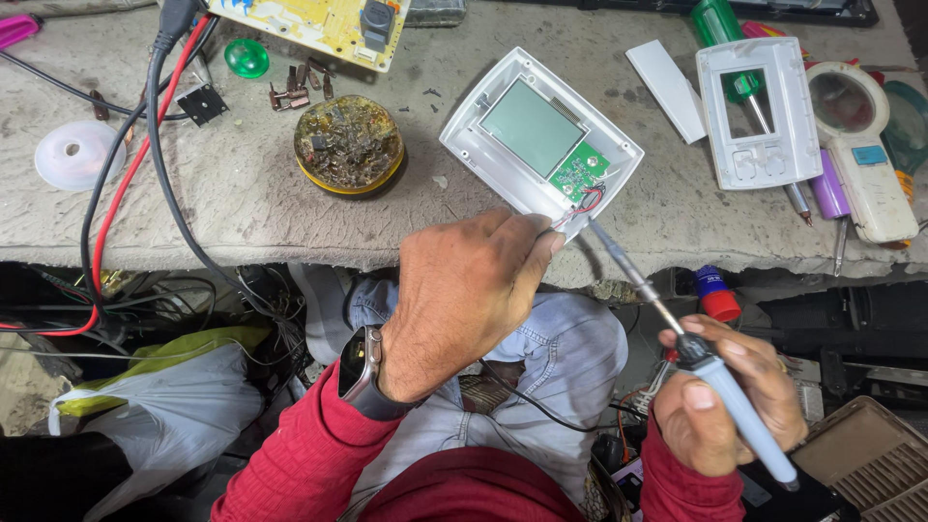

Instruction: The person disassembles a white plastic electronic device using a screwdriver, then uses a soldering iron to attach wires to the internal circuit board. The person handles the device casing, screws, and wires during the process.

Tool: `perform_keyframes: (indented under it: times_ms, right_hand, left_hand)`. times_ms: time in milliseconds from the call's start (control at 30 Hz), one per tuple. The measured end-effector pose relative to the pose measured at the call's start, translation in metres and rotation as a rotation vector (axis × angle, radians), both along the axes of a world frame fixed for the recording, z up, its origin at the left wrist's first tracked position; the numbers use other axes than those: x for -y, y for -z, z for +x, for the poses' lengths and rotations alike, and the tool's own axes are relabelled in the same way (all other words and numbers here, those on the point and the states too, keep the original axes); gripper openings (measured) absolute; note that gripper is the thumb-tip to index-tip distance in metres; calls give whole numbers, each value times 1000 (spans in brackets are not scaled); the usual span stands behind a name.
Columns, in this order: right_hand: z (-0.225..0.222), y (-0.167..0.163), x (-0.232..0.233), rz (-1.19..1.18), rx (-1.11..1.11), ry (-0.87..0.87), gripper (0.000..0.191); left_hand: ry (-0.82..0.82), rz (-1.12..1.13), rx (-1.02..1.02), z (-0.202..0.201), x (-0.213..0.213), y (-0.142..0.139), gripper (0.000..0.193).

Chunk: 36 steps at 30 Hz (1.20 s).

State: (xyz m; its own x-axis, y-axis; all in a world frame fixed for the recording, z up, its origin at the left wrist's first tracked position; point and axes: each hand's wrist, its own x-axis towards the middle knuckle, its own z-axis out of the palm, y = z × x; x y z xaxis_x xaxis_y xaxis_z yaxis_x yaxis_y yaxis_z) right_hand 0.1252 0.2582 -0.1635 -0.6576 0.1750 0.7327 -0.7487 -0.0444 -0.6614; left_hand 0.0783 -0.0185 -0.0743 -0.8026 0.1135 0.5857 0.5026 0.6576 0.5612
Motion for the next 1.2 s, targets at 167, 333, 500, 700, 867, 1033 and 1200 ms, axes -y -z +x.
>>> perform_keyframes:
  times_ms: [167,333,500,700,867,1033,1200]
  right_hand:
    - [0,3,-15,-50,25,0,30]
    - [0,2,-32,-14,109,-56,37]
    - [4,11,-22,-63,38,-9,31]
    - [2,4,-17,-111,23,20,33]
    - [-11,1,-8,-97,-36,125,43]
    - [-36,0,11,-42,-133,234,49]
    - [-60,-7,31,-2,-199,208,51]
  left_hand:
    - [-4,1,16,0,-1,0,19]
    - [-4,5,8,0,0,0,19]
    - [-8,10,19,1,-1,-1,20]
    - [-16,4,44,2,-2,-3,19]
    - [-26,2,38,2,-2,-5,17]
    - [-22,2,27,4,-2,-5,17]
    - [-23,-7,17,4,-3,-7,15]
